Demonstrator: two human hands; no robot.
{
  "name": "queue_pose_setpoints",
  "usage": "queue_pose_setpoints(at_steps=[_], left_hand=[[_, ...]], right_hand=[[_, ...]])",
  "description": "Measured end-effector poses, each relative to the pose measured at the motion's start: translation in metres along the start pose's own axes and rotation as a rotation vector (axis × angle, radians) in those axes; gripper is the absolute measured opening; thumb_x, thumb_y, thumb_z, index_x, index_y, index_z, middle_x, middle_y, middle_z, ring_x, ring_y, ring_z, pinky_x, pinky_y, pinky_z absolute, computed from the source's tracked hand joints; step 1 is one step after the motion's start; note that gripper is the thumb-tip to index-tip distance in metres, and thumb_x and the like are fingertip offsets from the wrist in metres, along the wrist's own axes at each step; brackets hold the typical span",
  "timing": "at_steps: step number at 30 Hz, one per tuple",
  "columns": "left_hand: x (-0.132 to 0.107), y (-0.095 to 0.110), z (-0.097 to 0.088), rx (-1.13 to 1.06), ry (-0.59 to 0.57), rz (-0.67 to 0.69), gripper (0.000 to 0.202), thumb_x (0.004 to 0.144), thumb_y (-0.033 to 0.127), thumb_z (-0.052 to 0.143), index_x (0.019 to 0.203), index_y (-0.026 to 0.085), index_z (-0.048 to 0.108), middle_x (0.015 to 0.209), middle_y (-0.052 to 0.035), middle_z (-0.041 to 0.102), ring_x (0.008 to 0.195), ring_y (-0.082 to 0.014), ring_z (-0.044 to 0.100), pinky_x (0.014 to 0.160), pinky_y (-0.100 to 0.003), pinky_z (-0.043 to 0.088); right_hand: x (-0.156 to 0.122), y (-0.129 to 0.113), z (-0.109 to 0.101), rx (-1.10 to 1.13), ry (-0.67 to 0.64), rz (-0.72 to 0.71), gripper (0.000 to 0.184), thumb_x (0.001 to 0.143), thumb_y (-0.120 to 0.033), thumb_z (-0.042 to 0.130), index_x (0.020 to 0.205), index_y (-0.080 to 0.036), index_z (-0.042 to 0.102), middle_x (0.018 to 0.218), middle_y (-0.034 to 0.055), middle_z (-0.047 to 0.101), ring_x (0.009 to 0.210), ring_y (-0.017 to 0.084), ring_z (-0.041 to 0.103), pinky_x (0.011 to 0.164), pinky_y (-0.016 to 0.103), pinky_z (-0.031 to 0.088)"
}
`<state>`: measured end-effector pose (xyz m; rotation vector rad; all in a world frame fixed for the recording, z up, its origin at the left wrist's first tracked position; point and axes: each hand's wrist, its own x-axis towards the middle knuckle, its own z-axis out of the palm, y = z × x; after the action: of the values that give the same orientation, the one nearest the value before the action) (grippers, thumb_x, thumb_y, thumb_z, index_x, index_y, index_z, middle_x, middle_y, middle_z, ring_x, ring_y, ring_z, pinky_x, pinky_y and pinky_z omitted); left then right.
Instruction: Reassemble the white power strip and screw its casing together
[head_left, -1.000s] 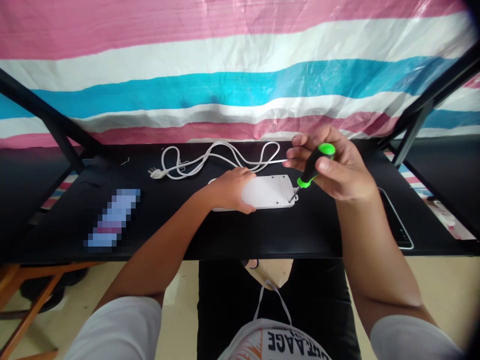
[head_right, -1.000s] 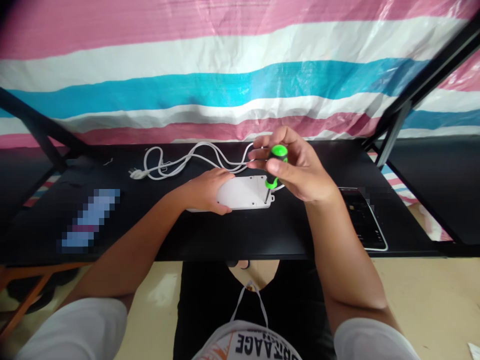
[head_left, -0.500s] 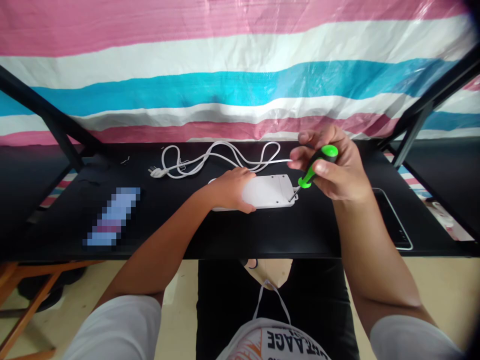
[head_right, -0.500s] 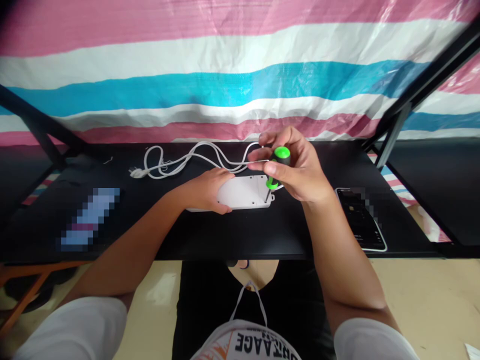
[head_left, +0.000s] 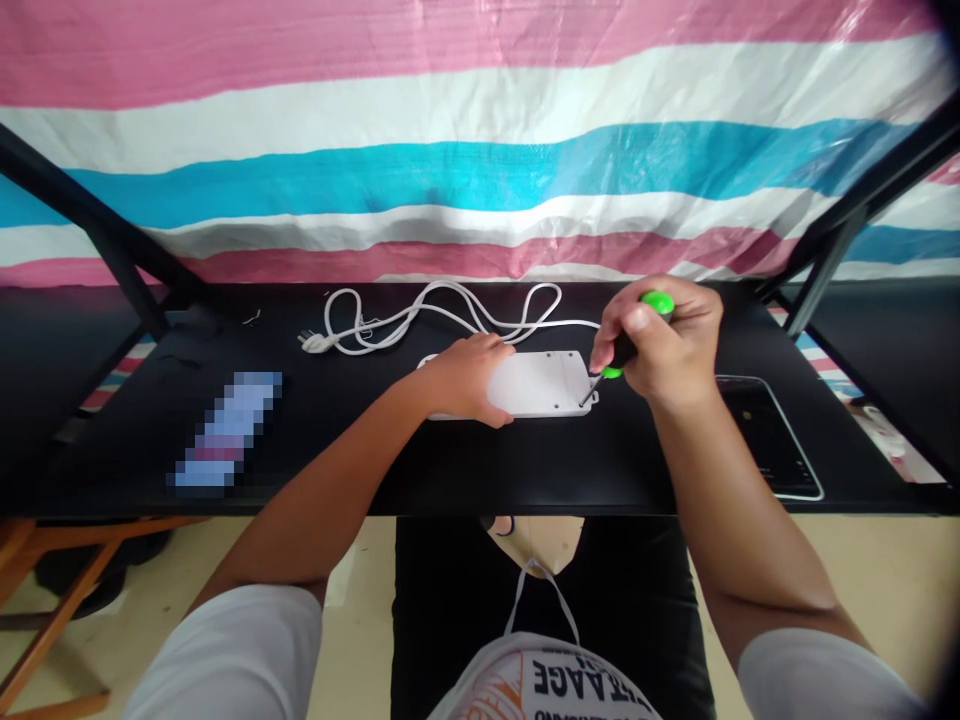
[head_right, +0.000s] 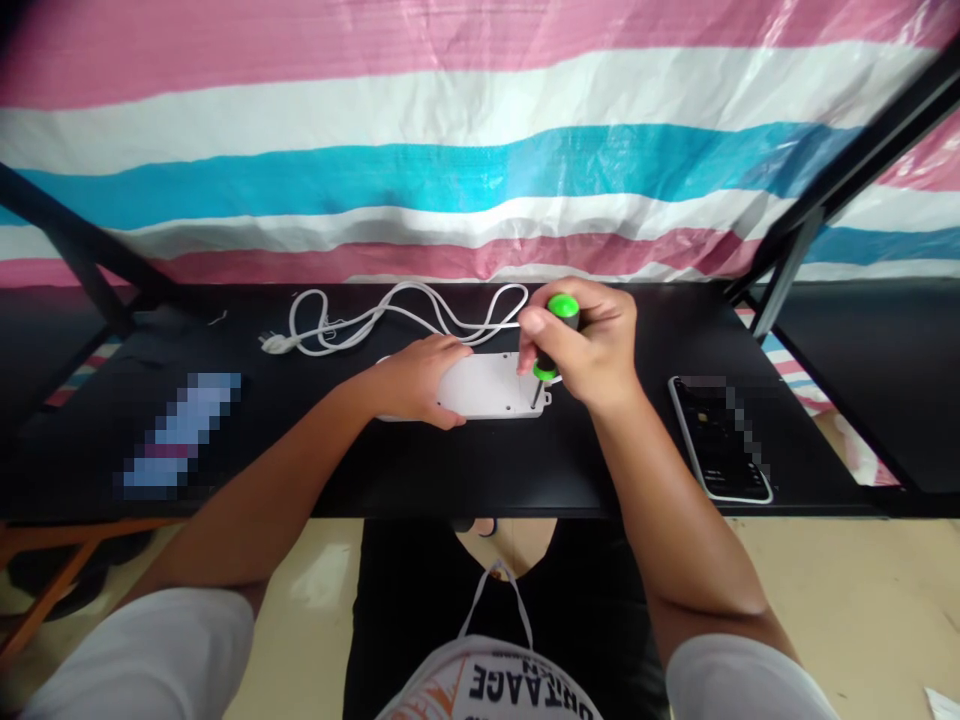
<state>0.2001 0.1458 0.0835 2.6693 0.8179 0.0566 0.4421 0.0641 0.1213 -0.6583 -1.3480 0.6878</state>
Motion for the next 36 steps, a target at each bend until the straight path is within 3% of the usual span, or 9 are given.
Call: queue_pose_setpoints(at_steps=[3,10,13,15,18,20,26,31,36], left_hand=[[0.001,-0.001,0.001,0.021,0.025,0.007,0.090,0.069,0.060,0.085,0.143,0.017,0.056,0.142,-0.0166,0.060,0.133,-0.0387,0.057,0.113,-0.050,0.045],[0.003,-0.007,0.005,0.060,0.059,-0.009,0.092,0.070,0.064,0.083,0.143,0.015,0.056,0.143,-0.0180,0.060,0.134,-0.0403,0.056,0.115,-0.053,0.042],[0.002,-0.007,0.007,0.036,0.058,0.011,0.093,0.069,0.065,0.085,0.142,0.016,0.055,0.142,-0.0173,0.060,0.133,-0.0390,0.056,0.114,-0.051,0.043],[0.002,-0.006,0.007,0.040,0.066,0.041,0.090,0.069,0.062,0.086,0.141,0.016,0.056,0.139,-0.0164,0.061,0.132,-0.0375,0.057,0.113,-0.049,0.044],[0.000,-0.001,0.006,0.102,0.124,0.085,0.089,0.069,0.055,0.087,0.141,0.015,0.055,0.137,-0.0169,0.061,0.131,-0.0378,0.057,0.113,-0.050,0.043],[0.000,0.001,0.004,0.154,0.177,0.111,0.090,0.069,0.050,0.088,0.144,0.014,0.053,0.142,-0.0190,0.059,0.133,-0.0396,0.055,0.115,-0.052,0.041],[0.000,0.003,0.000,0.229,0.247,0.126,0.088,0.071,0.044,0.086,0.147,0.015,0.051,0.146,-0.0198,0.058,0.133,-0.0415,0.054,0.114,-0.052,0.040],[0.000,0.002,0.000,0.220,0.231,0.112,0.091,0.071,0.046,0.086,0.148,0.017,0.050,0.147,-0.0194,0.056,0.133,-0.0423,0.052,0.114,-0.053,0.040],[0.001,0.001,0.001,0.197,0.213,0.111,0.093,0.071,0.048,0.087,0.149,0.015,0.050,0.146,-0.0194,0.057,0.134,-0.0421,0.053,0.115,-0.054,0.039]], right_hand=[[-0.006,-0.001,0.013,-0.292,0.199,-0.111,0.027,0.090,-0.046,0.085,0.073,-0.028,0.073,0.054,-0.0031,0.062,0.041,0.013,0.058,0.039,0.029,0.042],[-0.017,0.002,0.025,-0.626,0.384,-0.255,0.023,0.087,-0.048,0.085,0.076,-0.030,0.076,0.057,-0.0034,0.065,0.052,0.018,0.067,0.052,0.034,0.052],[-0.010,-0.005,0.026,-0.490,0.419,-0.291,0.028,0.087,-0.051,0.083,0.073,-0.029,0.074,0.054,-0.0048,0.060,0.045,0.015,0.062,0.042,0.031,0.045],[0.001,-0.017,0.021,-0.310,0.548,-0.276,0.036,0.089,-0.053,0.079,0.066,-0.028,0.068,0.052,-0.0052,0.052,0.039,0.013,0.055,0.034,0.028,0.037],[0.021,-0.033,0.003,-0.009,0.856,-0.062,0.054,0.105,-0.055,0.052,0.060,-0.026,0.056,0.053,-0.0038,0.040,0.035,0.010,0.043,0.027,0.025,0.026],[0.032,-0.034,-0.014,0.168,0.921,0.089,0.057,0.110,-0.056,0.040,0.064,-0.024,0.052,0.058,-0.0044,0.039,0.035,0.007,0.035,0.026,0.023,0.021],[0.040,0.014,-0.048,0.339,0.900,0.546,0.040,0.097,-0.051,0.063,0.072,-0.024,0.048,0.053,-0.0103,0.043,0.036,0.002,0.032,0.028,0.017,0.025],[0.034,0.038,-0.059,0.289,0.642,0.539,0.052,0.080,-0.068,0.080,0.074,-0.027,0.050,0.055,-0.0091,0.047,0.037,0.005,0.035,0.028,0.024,0.029],[0.033,0.048,-0.064,0.279,0.665,0.575,0.052,0.080,-0.069,0.080,0.074,-0.028,0.048,0.055,-0.0087,0.049,0.038,0.006,0.034,0.028,0.025,0.027]])
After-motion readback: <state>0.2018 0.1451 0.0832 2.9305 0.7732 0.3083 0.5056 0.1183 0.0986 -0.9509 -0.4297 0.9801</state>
